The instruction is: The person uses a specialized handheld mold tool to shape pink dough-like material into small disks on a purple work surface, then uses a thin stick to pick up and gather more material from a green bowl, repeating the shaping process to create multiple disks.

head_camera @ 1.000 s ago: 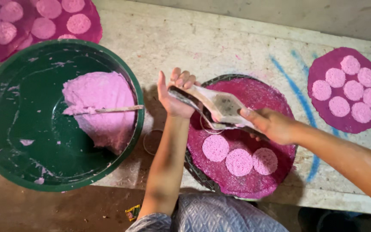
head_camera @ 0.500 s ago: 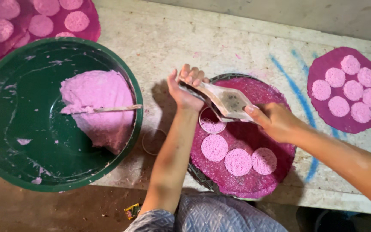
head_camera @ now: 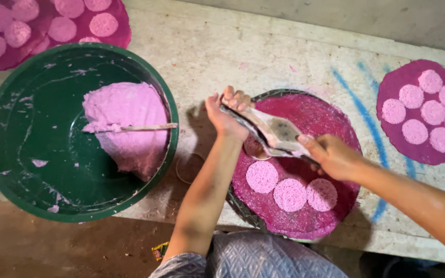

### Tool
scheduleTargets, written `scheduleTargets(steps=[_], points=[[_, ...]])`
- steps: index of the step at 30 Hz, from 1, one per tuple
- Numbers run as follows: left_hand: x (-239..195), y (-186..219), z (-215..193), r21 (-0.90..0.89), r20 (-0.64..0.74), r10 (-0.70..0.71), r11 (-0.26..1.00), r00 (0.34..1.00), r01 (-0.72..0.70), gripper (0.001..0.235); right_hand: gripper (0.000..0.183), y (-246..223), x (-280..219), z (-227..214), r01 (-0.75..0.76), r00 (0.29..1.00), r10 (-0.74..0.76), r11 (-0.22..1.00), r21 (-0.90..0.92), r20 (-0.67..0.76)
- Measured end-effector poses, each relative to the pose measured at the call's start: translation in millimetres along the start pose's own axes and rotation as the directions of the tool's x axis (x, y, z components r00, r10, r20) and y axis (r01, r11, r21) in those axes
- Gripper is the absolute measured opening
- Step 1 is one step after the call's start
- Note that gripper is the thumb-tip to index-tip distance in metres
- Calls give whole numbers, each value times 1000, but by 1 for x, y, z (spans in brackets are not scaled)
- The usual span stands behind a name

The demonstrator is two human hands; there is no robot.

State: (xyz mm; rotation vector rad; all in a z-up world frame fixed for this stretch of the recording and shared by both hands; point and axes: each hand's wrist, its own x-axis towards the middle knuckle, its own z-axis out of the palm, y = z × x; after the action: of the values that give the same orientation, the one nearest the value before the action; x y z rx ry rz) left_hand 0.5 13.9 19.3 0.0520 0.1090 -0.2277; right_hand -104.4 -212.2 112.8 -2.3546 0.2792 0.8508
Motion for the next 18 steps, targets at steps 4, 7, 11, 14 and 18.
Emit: scheduleTargets(steps=[4,7,11,14,18], points=[[13,-5,3,-22,28,21,1000,999,-21,32,72,5,7,-9,15,993,-29,992,-124,-111],[22,4,5,48,68,41,998,997,-45,31,74,8,13,-6,154,974,-166,984,-85,-151],[20,4,8,38,39,21,999,999,-22,32,72,12,17,-2,109,987,-110,994,-19,-120],[14,-2,18,51,11,41,998,999,-42,31,72,10,21,3,139,962,-180,970,-199,-206],[6,20,41,188,203,53,978,978,-92,36,58,11,20,18,337,909,-325,941,1,-262]])
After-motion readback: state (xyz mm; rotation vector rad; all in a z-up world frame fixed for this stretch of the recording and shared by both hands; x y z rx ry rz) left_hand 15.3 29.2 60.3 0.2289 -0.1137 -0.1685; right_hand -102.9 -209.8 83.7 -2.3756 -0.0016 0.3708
